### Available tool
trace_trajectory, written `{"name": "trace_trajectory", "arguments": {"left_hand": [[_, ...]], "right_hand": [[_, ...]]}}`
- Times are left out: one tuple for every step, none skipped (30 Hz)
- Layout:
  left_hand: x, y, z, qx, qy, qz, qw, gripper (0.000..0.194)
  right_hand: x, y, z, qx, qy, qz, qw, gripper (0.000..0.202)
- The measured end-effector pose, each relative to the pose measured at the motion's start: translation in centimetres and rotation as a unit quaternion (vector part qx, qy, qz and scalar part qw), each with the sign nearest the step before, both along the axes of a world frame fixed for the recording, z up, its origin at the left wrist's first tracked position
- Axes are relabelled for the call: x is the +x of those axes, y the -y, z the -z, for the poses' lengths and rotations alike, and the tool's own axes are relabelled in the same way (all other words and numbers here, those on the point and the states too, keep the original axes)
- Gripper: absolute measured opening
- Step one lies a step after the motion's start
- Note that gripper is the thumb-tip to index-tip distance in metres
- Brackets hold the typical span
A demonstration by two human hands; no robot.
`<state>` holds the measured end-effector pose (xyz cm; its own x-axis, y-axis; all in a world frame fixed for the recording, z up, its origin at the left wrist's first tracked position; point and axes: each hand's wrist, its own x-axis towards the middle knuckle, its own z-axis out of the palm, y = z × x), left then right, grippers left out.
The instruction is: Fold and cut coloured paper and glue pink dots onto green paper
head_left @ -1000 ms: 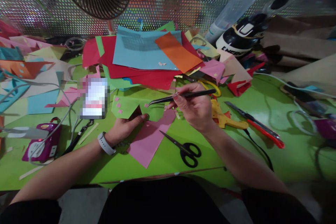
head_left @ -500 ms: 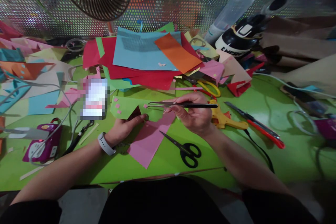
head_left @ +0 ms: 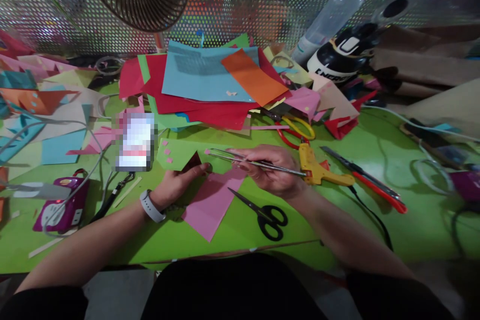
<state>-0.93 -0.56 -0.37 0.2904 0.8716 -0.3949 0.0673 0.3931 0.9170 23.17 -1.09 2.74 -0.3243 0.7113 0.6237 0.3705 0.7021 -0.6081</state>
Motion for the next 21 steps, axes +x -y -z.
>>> {"name": "trace_trajectory", "arguments": {"left_hand": [[0.0, 0.0, 0.04, 0.003, -0.002, 0.0, 1.0, 0.038], [-0.02, 0.0, 0.08, 0.006, -0.004, -0.001, 1.0, 0.037], [-0.04, -0.01, 0.12, 0.009, -0.007, 0.0, 1.0, 0.036], [-0.07, -0.01, 0.17, 0.012, -0.009, 0.001, 1.0, 0.036], [-0.11, -0.02, 0.22, 0.015, -0.01, 0.003, 1.0, 0.036], [-0.15, -0.03, 0.28, 0.016, -0.01, 0.005, 1.0, 0.037], [-0.2, -0.04, 0.35, 0.015, -0.011, 0.007, 1.0, 0.037], [-0.25, -0.06, 0.42, 0.015, -0.013, 0.009, 1.0, 0.038], [-0.3, -0.07, 0.49, 0.016, -0.017, 0.011, 1.0, 0.039], [-0.34, -0.09, 0.56, 0.021, -0.019, 0.013, 1.0, 0.04], [-0.39, -0.1, 0.63, 0.028, -0.021, 0.014, 0.999, 0.039], [-0.42, -0.12, 0.69, 0.037, -0.02, 0.015, 0.999, 0.039], [-0.44, -0.14, 0.74, 0.046, -0.019, 0.016, 0.999, 0.038], [-0.45, -0.15, 0.79, 0.054, -0.016, 0.016, 0.998, 0.037], [-0.45, -0.16, 0.83, 0.058, -0.014, 0.017, 0.998, 0.036], [-0.45, -0.16, 0.85, 0.059, -0.013, 0.017, 0.998, 0.036], [-0.43, -0.16, 0.86, 0.055, -0.013, 0.016, 0.998, 0.036], [-0.42, -0.15, 0.86, 0.048, -0.014, 0.015, 0.999, 0.036], [-0.4, -0.14, 0.84, 0.037, -0.016, 0.013, 0.999, 0.037], [-0.37, -0.12, 0.8, 0.026, -0.018, 0.013, 0.999, 0.038], [-0.35, -0.11, 0.75, 0.016, -0.019, 0.011, 1.0, 0.039]], "right_hand": [[0.02, 0.03, -0.12, 0.001, 0.018, 0.002, 1.0, 0.004], [0.02, 0.06, -0.21, 0.002, 0.032, 0.003, 0.999, 0.003], [0.02, 0.08, -0.26, 0.007, 0.039, 0.003, 0.999, 0.003], [0.01, 0.1, -0.27, 0.016, 0.039, 0.002, 0.999, 0.004], [-0.01, 0.1, -0.26, 0.027, 0.036, 0.0, 0.999, 0.005], [-0.02, 0.11, -0.23, 0.035, 0.033, -0.003, 0.999, 0.005], [-0.03, 0.11, -0.2, 0.04, 0.034, -0.004, 0.999, 0.006], [-0.02, 0.12, -0.19, 0.04, 0.035, -0.004, 0.999, 0.006], [-0.02, 0.14, -0.21, 0.031, 0.039, -0.001, 0.999, 0.007], [0.0, 0.17, -0.25, 0.021, 0.043, 0.0, 0.999, 0.007], [0.0, 0.2, -0.31, 0.012, 0.044, 0.001, 0.999, 0.008], [0.0, 0.23, -0.38, 0.008, 0.042, 0.002, 0.999, 0.007], [-0.01, 0.26, -0.46, 0.009, 0.037, 0.002, 0.999, 0.006], [-0.03, 0.29, -0.53, 0.011, 0.034, 0.002, 0.999, 0.006], [-0.08, 0.3, -0.58, 0.013, 0.033, 0.002, 0.999, 0.006], [-0.13, 0.31, -0.62, 0.015, 0.033, 0.003, 0.999, 0.006], [-0.18, 0.31, -0.64, 0.016, 0.032, 0.005, 0.999, 0.006], [-0.24, 0.3, -0.64, 0.02, 0.029, 0.005, 0.999, 0.006], [-0.3, 0.29, -0.63, 0.024, 0.027, 0.006, 0.999, 0.006], [-0.35, 0.28, -0.61, 0.027, 0.026, 0.008, 0.999, 0.005], [-0.39, 0.28, -0.58, 0.029, 0.025, 0.007, 0.999, 0.005]]}}
